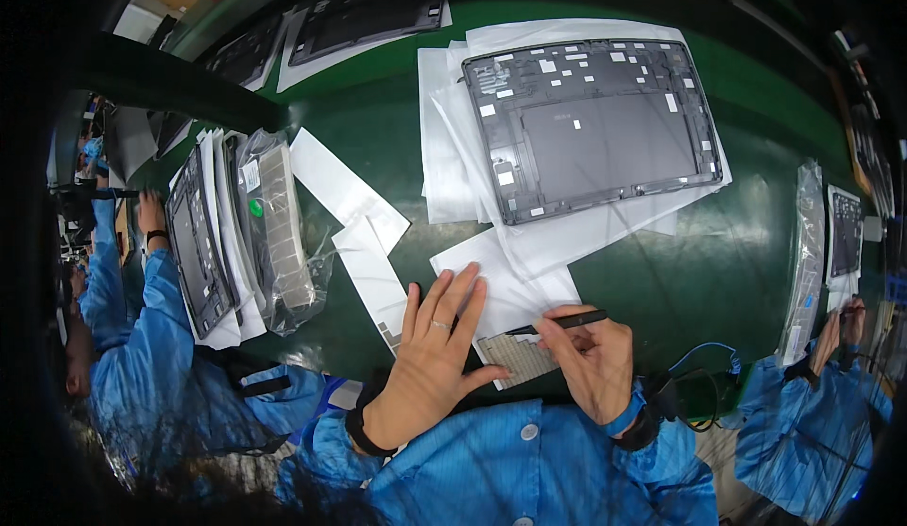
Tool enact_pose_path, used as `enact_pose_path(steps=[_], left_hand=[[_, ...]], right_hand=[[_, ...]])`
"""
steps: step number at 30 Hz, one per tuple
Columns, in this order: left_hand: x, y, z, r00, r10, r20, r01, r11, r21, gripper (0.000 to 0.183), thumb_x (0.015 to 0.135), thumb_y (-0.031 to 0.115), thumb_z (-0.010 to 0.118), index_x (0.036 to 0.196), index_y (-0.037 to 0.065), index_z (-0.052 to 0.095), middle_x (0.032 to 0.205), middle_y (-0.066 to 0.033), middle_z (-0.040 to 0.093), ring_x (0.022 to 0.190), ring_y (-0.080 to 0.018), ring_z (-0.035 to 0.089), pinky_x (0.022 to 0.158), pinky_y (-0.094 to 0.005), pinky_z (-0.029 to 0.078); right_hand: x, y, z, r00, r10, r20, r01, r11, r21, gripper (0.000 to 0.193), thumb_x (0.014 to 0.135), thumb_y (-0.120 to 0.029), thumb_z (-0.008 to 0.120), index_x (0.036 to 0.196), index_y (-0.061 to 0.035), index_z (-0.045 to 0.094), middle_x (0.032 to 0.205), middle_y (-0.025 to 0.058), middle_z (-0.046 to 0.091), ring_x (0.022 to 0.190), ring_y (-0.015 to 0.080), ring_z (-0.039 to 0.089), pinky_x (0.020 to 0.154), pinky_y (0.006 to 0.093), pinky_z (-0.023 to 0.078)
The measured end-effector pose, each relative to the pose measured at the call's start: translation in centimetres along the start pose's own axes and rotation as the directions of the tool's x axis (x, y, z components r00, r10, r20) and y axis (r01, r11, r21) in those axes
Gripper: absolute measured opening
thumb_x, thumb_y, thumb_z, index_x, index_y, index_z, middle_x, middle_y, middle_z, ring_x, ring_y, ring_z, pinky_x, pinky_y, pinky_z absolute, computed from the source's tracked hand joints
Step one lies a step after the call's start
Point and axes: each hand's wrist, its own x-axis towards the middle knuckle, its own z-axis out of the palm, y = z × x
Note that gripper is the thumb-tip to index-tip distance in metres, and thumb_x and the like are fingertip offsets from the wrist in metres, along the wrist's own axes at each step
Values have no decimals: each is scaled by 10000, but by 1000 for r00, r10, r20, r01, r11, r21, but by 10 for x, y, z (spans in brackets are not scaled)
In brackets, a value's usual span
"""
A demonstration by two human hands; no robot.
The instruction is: The recorder is assembling electronic panels on a production line, using a stylus and manual manipulation.
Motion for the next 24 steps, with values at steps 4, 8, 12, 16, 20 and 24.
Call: enact_pose_path(steps=[4,8,12,16,20,24], left_hand=[[0,-1,0,1000,-3,3,3,1000,25,1084,743,459,850,1585,-21,364,1669,-152,317,1529,-383,317,1241,-626,245],[4,-4,1,999,31,-27,-30,999,37,1112,727,489,836,1587,-30,358,1683,-161,300,1542,-386,297,1225,-645,254],[7,8,-25,999,26,47,-28,999,33,1101,831,625,736,1597,-41,310,1673,-218,297,1540,-423,314,1234,-646,237],[67,26,-74,987,147,-63,-147,989,8,960,832,471,804,1519,-77,417,1623,-232,358,1436,-431,432,1194,-494,392],[142,32,-72,967,138,-216,-128,990,58,918,819,394,828,1485,-105,439,1585,-245,385,1390,-424,459,1173,-468,417],[166,28,-64,960,105,-259,-89,993,73,902,821,373,833,1470,-117,444,1557,-263,395,1392,-439,448,1183,-472,407]], right_hand=[[3,0,-2,999,37,3,-37,998,-50,178,981,-59,748,1089,74,697,900,111,753,802,140,744,679,258,584],[3,-6,-4,999,41,-12,-41,999,13,185,975,-57,751,1068,91,693,890,123,756,763,159,755,677,262,599],[9,-46,-28,985,-92,-147,116,980,164,142,996,-52,717,1027,84,691,923,156,741,812,226,774,704,312,628],[100,-124,-26,913,-290,-287,305,952,9,241,1010,-157,732,1097,55,658,909,113,733,824,172,731,722,288,583],[193,-127,-14,891,-387,-238,410,911,53,242,1010,-157,734,1103,59,678,924,99,735,816,144,721,723,260,565],[209,-123,-8,899,-354,-259,375,926,37,247,1013,-169,732,1097,56,674,926,96,735,817,142,720,719,259,565]])
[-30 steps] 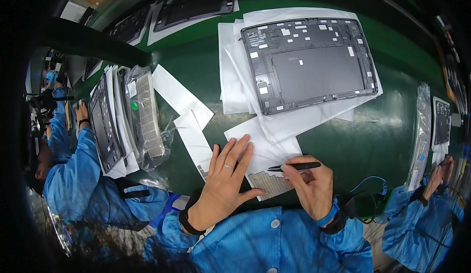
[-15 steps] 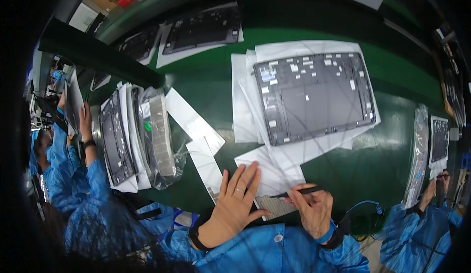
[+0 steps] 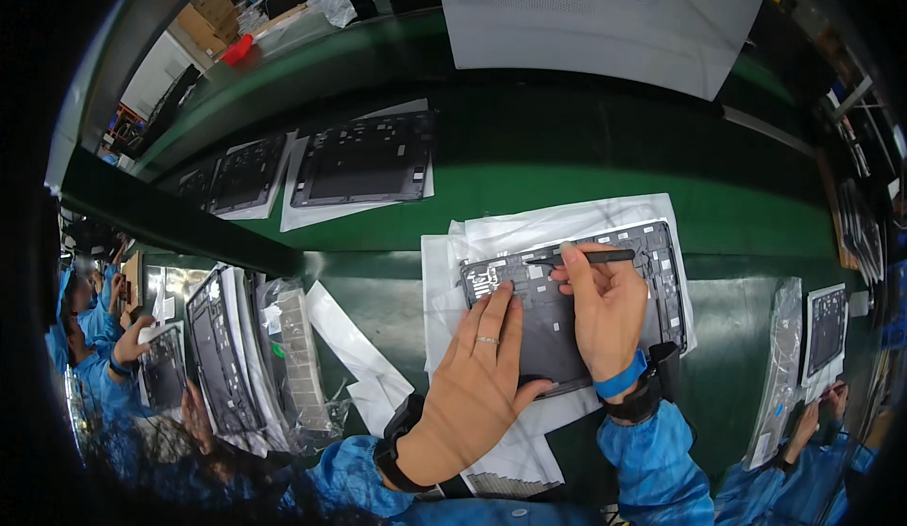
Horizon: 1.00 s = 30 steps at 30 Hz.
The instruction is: The recorder is assembling electronic panels on a production line, using a stylus and manual manipulation.
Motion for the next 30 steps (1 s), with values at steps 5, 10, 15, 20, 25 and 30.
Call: enact_pose_path(steps=[5,10,15,20,25,30], left_hand=[[9,1,4,996,-69,56,64,994,88,997,773,441,840,1500,-100,426,1597,-235,368,1430,-403,432,1237,-500,338],[21,2,9,998,-46,45,44,998,47,985,788,445,833,1509,-87,424,1579,-232,375,1434,-407,422,1242,-503,328],[22,2,14,998,-56,38,55,998,17,977,786,429,841,1510,-80,427,1580,-227,373,1438,-407,415,1236,-508,338],[25,2,14,1000,-23,12,23,1000,5,894,836,365,825,1492,-101,434,1539,-264,387,1411,-451,419,1196,-536,381],[26,2,15,999,-32,21,32,999,1,880,825,345,835,1477,-104,450,1540,-259,384,1411,-452,413,1193,-535,386],[27,1,16,999,-34,27,34,999,3,876,821,336,840,1470,-108,454,1546,-255,379,1411,-453,408,1192,-534,388]], right_hand=[[3,0,7,999,-10,-48,10,1000,-7,218,1025,-173,714,1097,31,693,927,94,752,816,155,744,680,255,578],[6,-3,7,999,23,-38,-23,1000,-3,239,1022,-180,722,1107,39,674,948,98,731,857,142,728,704,264,576],[4,-2,7,999,28,-35,-28,999,-17,240,1019,-173,724,1107,45,674,947,98,734,861,146,737,698,267,581],[2,-2,7,998,21,-57,-22,1000,-10,243,1020,-168,724,1112,51,673,953,105,741,863,155,745,699,270,583],[1,-2,8,998,22,-61,-22,1000,-10,253,1016,-167,731,1122,55,671,957,110,742,862,157,748,701,270,584],[1,-2,8,997,39,-64,-38,999,15,253,1010,-163,739,1123,54,676,953,106,745,860,153,748,701,265,582]])
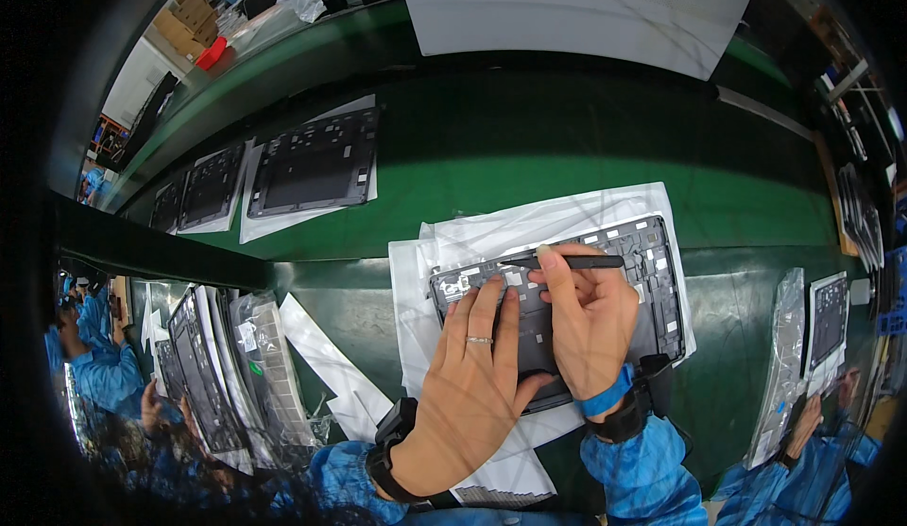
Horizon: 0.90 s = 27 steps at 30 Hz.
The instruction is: The recorder is assembling electronic panels on a production line, using a stylus and manual manipulation.
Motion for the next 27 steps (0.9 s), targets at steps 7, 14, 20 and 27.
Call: enact_pose_path(steps=[7,14,20,27], left_hand=[[1,0,1,1000,-1,10,1,1000,-3,896,811,327,847,1478,-113,443,1549,-272,368,1403,-478,404,1191,-545,385],[3,4,6,1000,-20,2,20,995,96,985,770,456,834,1520,-48,443,1605,-206,381,1409,-387,442,1208,-535,357],[4,9,14,999,-43,-17,46,973,227,924,859,510,746,1542,-30,436,1602,-221,375,1399,-389,435,1194,-563,341],[13,12,25,998,-57,6,43,810,584,847,939,576,610,1537,-3,451,1549,-194,418,1351,-353,462,1174,-593,348]], right_hand=[[-2,1,2,999,-17,-28,17,1000,-17,238,999,-144,752,1117,52,686,943,100,748,847,149,750,708,258,580],[-3,0,1,999,-36,-35,35,999,-29,233,999,-139,752,1114,53,689,938,104,753,849,147,751,717,257,576],[-3,2,0,999,-31,-36,30,999,-30,233,997,-138,754,1108,57,690,916,102,753,843,143,748,722,259,571],[5,13,-2,998,-40,-55,36,996,-81,271,1025,-244,726,1101,14,697,890,114,757,799,154,727,708,262,566]])
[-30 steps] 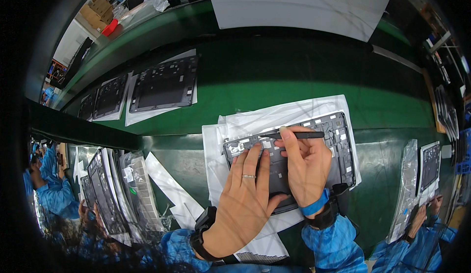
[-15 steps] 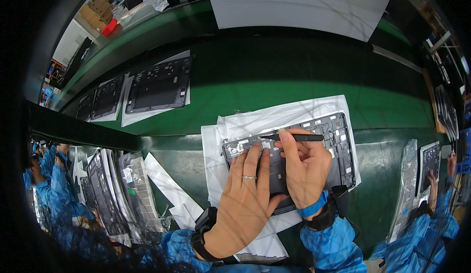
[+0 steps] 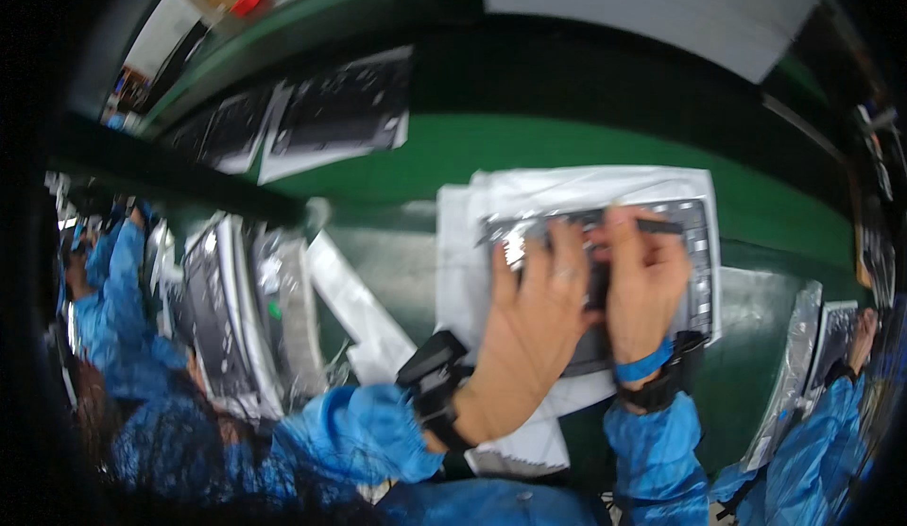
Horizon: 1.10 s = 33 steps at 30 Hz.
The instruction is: The recorder is assembling electronic panels on a production line, using a stylus and manual manipulation.
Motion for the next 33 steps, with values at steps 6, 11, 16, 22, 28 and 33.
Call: enact_pose_path(steps=[6,11,16,22,28,33], left_hand=[[-60,-78,-38,991,-3,-136,-72,837,-543,670,952,308,678,1472,-66,481,1478,-230,536,1320,-376,535,1148,-437,438],[-208,-129,-38,907,-215,363,407,669,-621,1101,717,134,912,1630,35,306,1692,-190,293,1541,-419,311,1253,-468,333],[-245,-130,-7,916,-197,350,372,749,-549,1350,548,258,989,1650,44,239,1732,-172,184,1564,-459,233,1265,-604,241],[-245,-127,-4,910,-195,367,379,751,-541,1352,549,250,984,1643,13,226,1732,-179,177,1564,-460,234,1261,-610,239],[-239,-128,-8,899,-176,401,373,788,-490,1319,569,267,974,1627,-22,240,1728,-196,173,1566,-453,233,1256,-614,242],[-222,-128,-21,876,-170,450,376,827,-418,1254,593,255,969,1593,-55,279,1706,-237,207,1551,-458,263,1250,-600,264]], right_hand=[[12,-5,-18,995,-93,-20,95,988,125,326,1049,-220,688,1229,49,651,1107,159,714,958,219,741,813,293,592],[-100,-37,-10,802,-196,564,160,981,113,185,1022,-118,681,1134,28,657,1118,175,699,932,255,711,911,349,578],[-174,-8,46,311,107,944,207,962,-177,205,991,-184,704,995,21,688,971,168,694,875,354,692,763,403,545],[-173,-6,53,300,113,947,285,937,-202,215,986,-206,692,989,7,660,906,179,678,844,400,659,752,473,509],[-173,-11,66,203,104,974,439,879,-185,240,1010,-238,652,958,-5,628,892,209,677,827,434,654,729,506,504],[-157,-43,21,455,33,890,43,997,-59,123,944,-59,769,1036,-8,705,898,111,755,790,199,740,731,312,579]])
